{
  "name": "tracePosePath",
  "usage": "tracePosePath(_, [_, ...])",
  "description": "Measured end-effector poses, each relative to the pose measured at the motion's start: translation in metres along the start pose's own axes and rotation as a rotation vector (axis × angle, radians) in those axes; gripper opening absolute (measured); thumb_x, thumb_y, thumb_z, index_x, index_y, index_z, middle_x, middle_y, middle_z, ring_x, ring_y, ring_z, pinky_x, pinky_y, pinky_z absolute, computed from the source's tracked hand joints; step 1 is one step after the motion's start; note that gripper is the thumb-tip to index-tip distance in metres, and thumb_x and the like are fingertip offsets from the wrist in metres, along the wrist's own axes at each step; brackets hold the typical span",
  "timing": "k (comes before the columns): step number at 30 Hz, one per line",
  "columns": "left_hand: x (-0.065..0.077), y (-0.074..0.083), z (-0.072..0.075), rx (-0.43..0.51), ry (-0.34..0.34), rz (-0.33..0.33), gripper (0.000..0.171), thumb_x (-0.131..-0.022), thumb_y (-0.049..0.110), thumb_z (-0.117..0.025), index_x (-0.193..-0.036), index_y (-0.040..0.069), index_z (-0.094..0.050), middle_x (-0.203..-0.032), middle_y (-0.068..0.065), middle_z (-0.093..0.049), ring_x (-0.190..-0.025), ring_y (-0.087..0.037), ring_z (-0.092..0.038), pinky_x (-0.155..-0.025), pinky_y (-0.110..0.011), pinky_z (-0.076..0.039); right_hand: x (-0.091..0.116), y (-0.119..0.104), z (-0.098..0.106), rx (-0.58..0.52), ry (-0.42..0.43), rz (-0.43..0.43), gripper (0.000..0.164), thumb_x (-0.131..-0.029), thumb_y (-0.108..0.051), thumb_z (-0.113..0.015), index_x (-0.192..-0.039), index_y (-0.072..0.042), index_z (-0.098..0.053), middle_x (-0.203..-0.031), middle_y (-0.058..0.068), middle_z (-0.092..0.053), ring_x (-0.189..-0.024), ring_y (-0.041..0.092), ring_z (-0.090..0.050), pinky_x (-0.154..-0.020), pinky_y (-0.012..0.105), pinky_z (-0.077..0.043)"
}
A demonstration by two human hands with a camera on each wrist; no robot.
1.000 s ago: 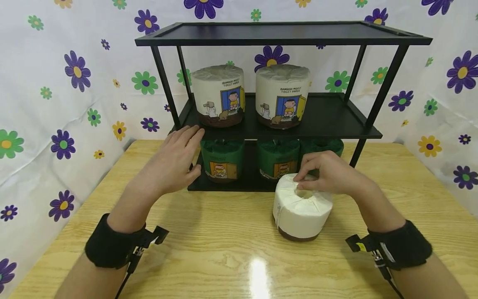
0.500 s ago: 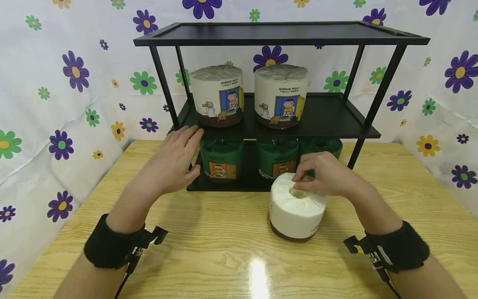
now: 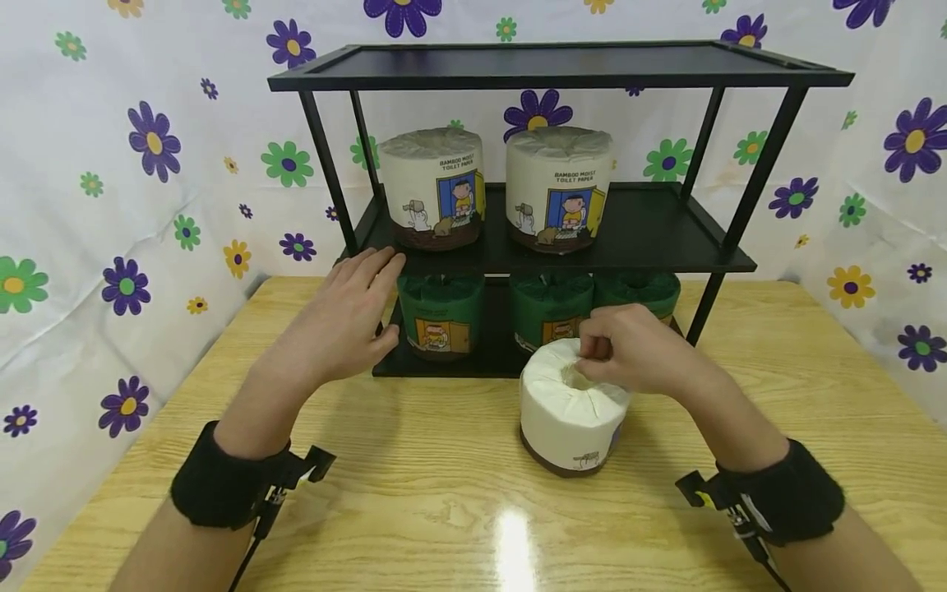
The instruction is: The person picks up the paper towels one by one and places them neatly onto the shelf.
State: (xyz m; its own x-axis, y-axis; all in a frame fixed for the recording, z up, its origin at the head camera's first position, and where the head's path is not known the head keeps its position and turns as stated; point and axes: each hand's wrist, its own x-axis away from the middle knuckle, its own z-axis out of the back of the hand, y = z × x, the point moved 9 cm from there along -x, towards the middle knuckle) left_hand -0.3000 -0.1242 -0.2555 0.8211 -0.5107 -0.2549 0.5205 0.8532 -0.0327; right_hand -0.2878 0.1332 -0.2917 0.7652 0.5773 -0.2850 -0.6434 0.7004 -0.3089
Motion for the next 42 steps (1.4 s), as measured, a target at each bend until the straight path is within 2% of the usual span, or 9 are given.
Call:
tracePosePath(7, [0.001,0.000,0.000,0.001,0.007,-0.002,0.076,-0.091,0.018,-0.064,-0.153,-0.008,-0.028,-0.157,-0.029,-0.030,-0.146,-0.045,-0.027,-0.122,-0.058,-0.021,0.002,-0.003,0.002,0.051,-0.038,-0.015,0.018,-0.085,-0.016,-0.077,-0.072,-0.018,-0.065,-0.066,-0.008,-0.055,-0.061,0.008,-0.048,-0.055,0.024,-0.045])
tracePosePath(12, [0.001,0.000,0.000,-0.002,0.009,-0.006,0.076,-0.090,0.018,-0.065,-0.153,-0.008,-0.029,-0.157,-0.028,-0.030,-0.146,-0.045,-0.027,-0.122,-0.056,-0.021,0.006,-0.005,0.010,0.038,-0.065,0.033,0.013,-0.085,-0.007,-0.070,-0.077,-0.017,-0.071,-0.067,-0.009,-0.057,-0.062,0.009,-0.049,-0.055,0.023,-0.045])
tracePosePath(20, [0.002,-0.001,0.000,0.003,-0.001,-0.008,0.076,-0.091,0.018,-0.063,-0.153,-0.007,-0.028,-0.158,-0.028,-0.029,-0.147,-0.044,-0.026,-0.123,-0.057,-0.020,0.012,-0.007,0.014,0.042,-0.157,0.106,0.032,-0.076,0.008,-0.062,-0.091,-0.016,-0.077,-0.079,-0.006,-0.061,-0.067,0.007,-0.047,-0.059,0.022,-0.042])
tracePosePath(25, [0.002,0.001,0.001,-0.001,-0.016,-0.009,0.075,-0.092,0.018,-0.061,-0.154,-0.007,-0.026,-0.158,-0.027,-0.028,-0.147,-0.044,-0.025,-0.123,-0.057,-0.020,0.015,-0.004,0.011,0.019,-0.215,0.096,0.040,-0.076,0.010,-0.059,-0.097,-0.017,-0.080,-0.087,-0.005,-0.062,-0.067,0.009,-0.046,-0.057,0.021,-0.037])
tracePosePath(29, [0.002,0.000,0.001,-0.003,-0.006,-0.004,0.075,-0.091,0.018,-0.063,-0.153,-0.007,-0.028,-0.158,-0.027,-0.029,-0.147,-0.044,-0.026,-0.123,-0.056,-0.020,0.018,-0.003,0.011,0.004,-0.246,0.090,0.034,-0.079,0.004,-0.066,-0.102,-0.018,-0.080,-0.096,-0.006,-0.065,-0.077,0.010,-0.054,-0.067,0.024,-0.050])
tracePosePath(32, [0.002,-0.001,0.000,-0.004,0.004,-0.003,0.076,-0.091,0.018,-0.064,-0.153,-0.007,-0.029,-0.158,-0.027,-0.030,-0.146,-0.044,-0.026,-0.123,-0.056,-0.020,0.020,-0.004,0.011,-0.009,-0.268,0.097,0.031,-0.081,-0.003,-0.071,-0.105,-0.021,-0.079,-0.102,-0.008,-0.065,-0.088,0.009,-0.059,-0.080,0.033,-0.057])
tracePosePath(36, [0.002,0.000,0.001,-0.003,0.008,-0.009,0.076,-0.091,0.019,-0.063,-0.153,-0.007,-0.029,-0.157,-0.027,-0.030,-0.146,-0.044,-0.027,-0.122,-0.056,-0.021,0.021,-0.002,0.010,-0.019,-0.292,0.101,0.034,-0.078,-0.006,-0.071,-0.108,-0.022,-0.077,-0.103,-0.010,-0.064,-0.092,0.011,-0.060,-0.083,0.038,-0.058])
tracePosePath(40, [0.002,0.000,0.001,-0.001,0.005,-0.009,0.075,-0.091,0.019,-0.063,-0.153,-0.007,-0.028,-0.157,-0.027,-0.030,-0.146,-0.044,-0.027,-0.122,-0.057,-0.021,0.024,0.002,0.007,-0.027,-0.327,0.064,0.039,-0.076,-0.006,-0.070,-0.111,-0.023,-0.075,-0.107,-0.010,-0.062,-0.095,0.015,-0.059,-0.086,0.040,-0.056])
tracePosePath(42, [0.001,0.000,0.001,-0.002,0.004,-0.005,0.076,-0.091,0.019,-0.063,-0.153,-0.007,-0.029,-0.158,-0.027,-0.030,-0.146,-0.044,-0.027,-0.122,-0.056,-0.020,0.025,0.004,0.006,-0.032,-0.344,0.037,0.038,-0.076,-0.009,-0.075,-0.112,-0.023,-0.074,-0.110,-0.009,-0.062,-0.098,0.014,-0.059,-0.088,0.041,-0.055])
